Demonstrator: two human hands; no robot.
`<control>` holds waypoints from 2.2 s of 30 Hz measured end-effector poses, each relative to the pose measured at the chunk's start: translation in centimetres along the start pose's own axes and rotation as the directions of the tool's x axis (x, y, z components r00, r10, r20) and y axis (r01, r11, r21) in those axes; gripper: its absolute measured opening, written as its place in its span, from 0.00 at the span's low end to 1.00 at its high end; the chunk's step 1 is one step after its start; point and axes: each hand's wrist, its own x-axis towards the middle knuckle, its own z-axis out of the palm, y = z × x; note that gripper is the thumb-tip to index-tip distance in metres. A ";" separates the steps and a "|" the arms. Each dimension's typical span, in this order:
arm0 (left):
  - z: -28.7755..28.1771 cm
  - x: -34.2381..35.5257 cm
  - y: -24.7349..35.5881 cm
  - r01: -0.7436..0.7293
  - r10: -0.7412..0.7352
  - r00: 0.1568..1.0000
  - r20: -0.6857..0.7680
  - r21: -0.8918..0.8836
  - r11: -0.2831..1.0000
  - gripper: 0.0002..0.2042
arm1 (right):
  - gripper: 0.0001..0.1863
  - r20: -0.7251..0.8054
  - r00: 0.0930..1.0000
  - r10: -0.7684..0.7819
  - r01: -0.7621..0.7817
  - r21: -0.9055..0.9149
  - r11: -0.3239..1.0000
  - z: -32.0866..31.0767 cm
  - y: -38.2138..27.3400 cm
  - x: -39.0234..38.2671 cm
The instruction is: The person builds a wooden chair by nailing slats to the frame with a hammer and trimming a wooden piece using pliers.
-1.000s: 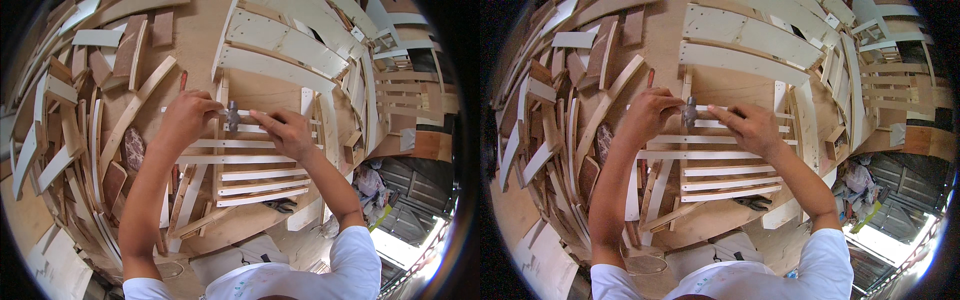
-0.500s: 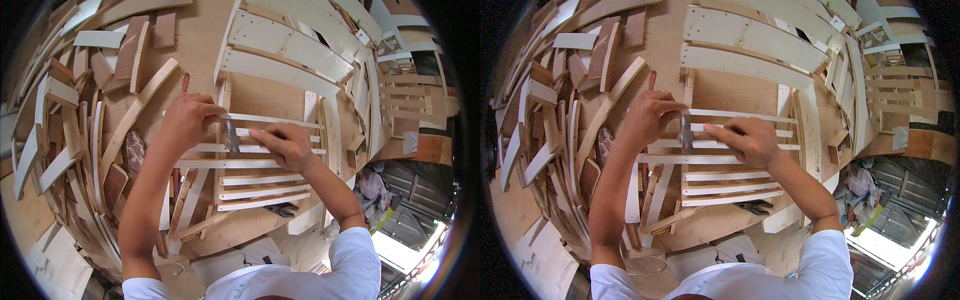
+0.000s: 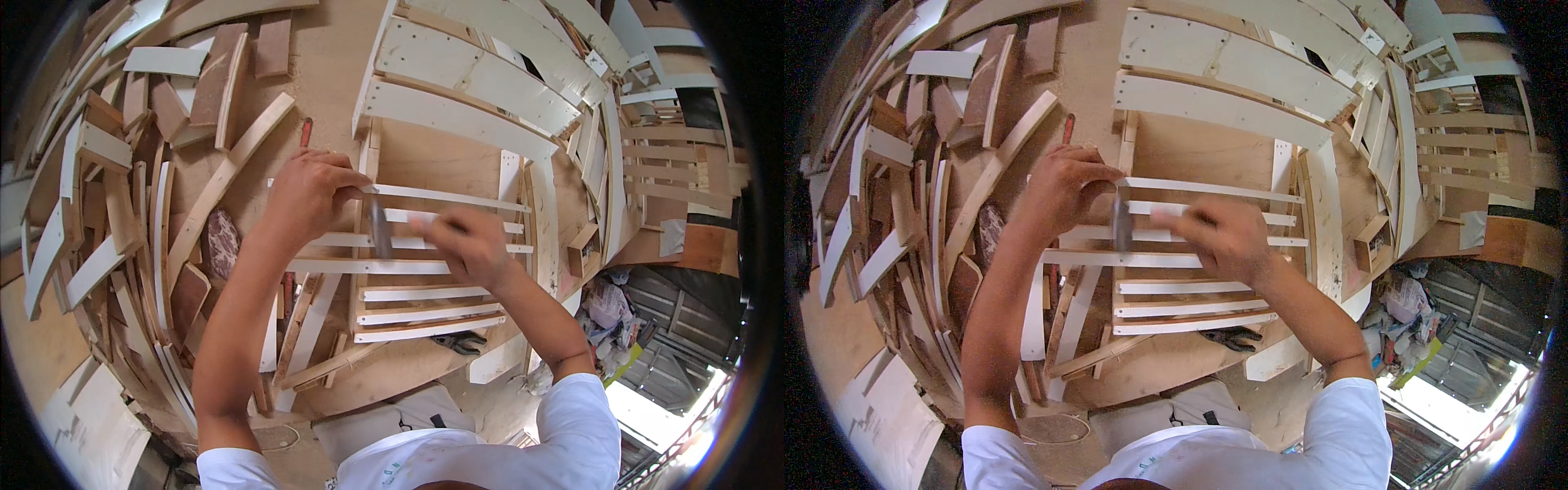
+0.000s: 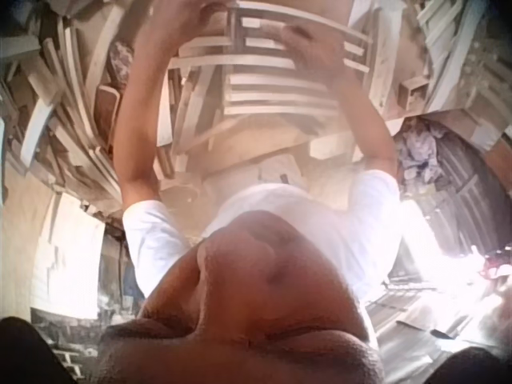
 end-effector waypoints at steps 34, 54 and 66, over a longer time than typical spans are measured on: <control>-1.0 1.2 -1.9 -0.098 0.088 0.978 0.188 0.048 0.994 0.10 | 0.13 -0.599 0.233 0.766 -0.789 0.344 0.510 11.9 -17.8 3.7; -1.2 0.7 -2.5 -0.068 0.074 0.979 0.188 -0.038 0.997 0.11 | 0.16 -0.586 0.093 0.805 -0.872 0.343 0.351 13.5 -19.2 7.0; -1.2 0.8 -2.8 -0.037 0.049 0.975 0.219 -0.057 0.998 0.12 | 0.16 -0.525 0.001 0.851 -0.924 0.326 0.202 14.9 -19.4 8.1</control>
